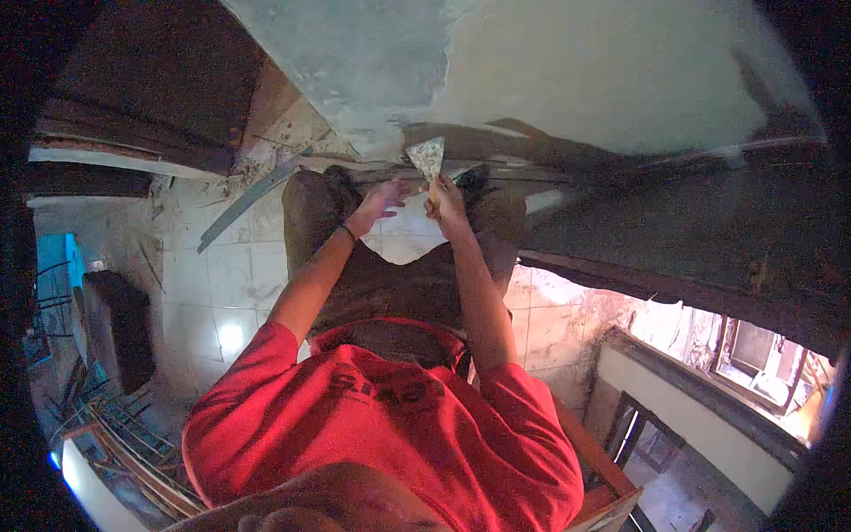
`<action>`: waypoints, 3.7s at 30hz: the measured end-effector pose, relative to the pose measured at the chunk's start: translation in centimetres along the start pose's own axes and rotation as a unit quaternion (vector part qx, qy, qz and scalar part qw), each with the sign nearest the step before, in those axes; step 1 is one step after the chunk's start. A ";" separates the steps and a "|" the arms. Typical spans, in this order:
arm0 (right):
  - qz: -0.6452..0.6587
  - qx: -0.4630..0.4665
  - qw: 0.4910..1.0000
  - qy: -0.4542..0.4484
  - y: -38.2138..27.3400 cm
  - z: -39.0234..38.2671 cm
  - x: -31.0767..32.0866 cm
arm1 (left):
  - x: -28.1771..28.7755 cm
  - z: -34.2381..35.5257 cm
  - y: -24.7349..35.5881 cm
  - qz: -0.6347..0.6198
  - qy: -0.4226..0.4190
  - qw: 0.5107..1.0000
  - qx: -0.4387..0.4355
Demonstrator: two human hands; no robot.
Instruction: Using a putty knife and sandpaper to patch and smooth a wall surface.
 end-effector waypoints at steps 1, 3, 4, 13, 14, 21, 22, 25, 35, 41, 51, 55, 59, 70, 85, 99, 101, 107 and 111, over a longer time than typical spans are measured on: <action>0.004 0.002 1.000 -0.006 0.0 0.0 0.0 | 0.0 -0.1 0.1 0.004 0.005 1.000 0.002; 0.014 0.005 1.000 -0.004 0.1 0.1 0.1 | 0.0 -0.3 0.2 0.005 0.017 1.000 0.004; 0.010 0.015 1.000 -0.020 0.1 0.1 0.0 | 0.0 -0.3 0.2 0.003 0.013 1.000 0.002; -0.031 -0.008 0.999 0.032 -0.4 -0.4 -0.4 | 0.1 -0.2 0.0 -0.019 -0.006 1.000 -0.010; -0.026 -0.003 0.999 0.027 -0.5 -0.5 -0.5 | 0.2 -0.1 -0.1 -0.016 0.004 1.000 0.002; -0.036 -0.012 0.999 0.025 -0.2 -0.3 -0.3 | -0.1 -0.4 0.3 0.001 0.016 1.000 0.001; -0.038 -0.013 0.999 0.021 -0.2 -0.3 -0.2 | -0.2 -0.5 0.4 -0.007 0.015 1.000 0.000; -0.031 -0.006 1.000 0.003 0.0 -0.1 -0.1 | -0.1 -0.5 0.3 -0.010 0.012 1.000 0.000; -0.013 0.008 1.000 -0.005 0.1 0.0 0.0 | 0.5 0.4 -1.1 -0.012 -0.016 0.999 -0.033; -0.011 0.005 1.000 0.000 0.2 0.1 0.2 | 0.3 0.4 -0.5 -0.002 0.011 1.000 0.019; -0.003 -0.010 1.000 0.022 0.4 0.1 0.3 | 0.2 -0.2 -0.6 -0.014 0.009 0.999 -0.033; -0.007 -0.001 1.000 0.009 0.5 0.3 0.4 | 0.4 0.5 -1.0 -0.004 0.023 1.000 0.021; -0.009 -0.001 1.000 -0.007 0.4 0.3 0.5 | 0.3 0.3 -0.5 -0.008 -0.008 1.000 0.001; -0.012 -0.004 1.000 0.011 0.5 0.3 0.2 | 0.2 -0.1 -0.2 0.003 -0.012 1.000 0.002; -0.023 -0.003 0.999 0.027 0.3 0.1 -0.1 | 0.3 -0.2 -0.2 -0.001 -0.013 1.000 0.012; -0.035 0.010 0.999 0.038 0.0 -0.1 -0.3 | 0.1 -0.1 0.0 -0.024 -0.007 1.000 0.005; -0.028 0.013 0.999 0.023 0.2 0.2 0.0 | 0.1 -0.1 0.1 -0.013 -0.002 1.000 0.004; -0.004 0.001 1.000 0.017 0.3 0.3 0.2 | -0.1 -0.5 0.8 0.001 -0.004 1.000 0.016; -0.046 -0.018 0.997 0.053 0.0 -0.2 -0.2 | -0.1 -0.7 0.9 0.008 -0.015 1.000 0.008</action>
Point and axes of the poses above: each hand's wrist, its own z-axis towards the middle knuckle, its own x-axis out of the back of the hand, y = z × x, the point moved 3 cm from there along z, towards the middle knuckle, and after that the axes turned 1 degree about y, right-handed, at the moved point
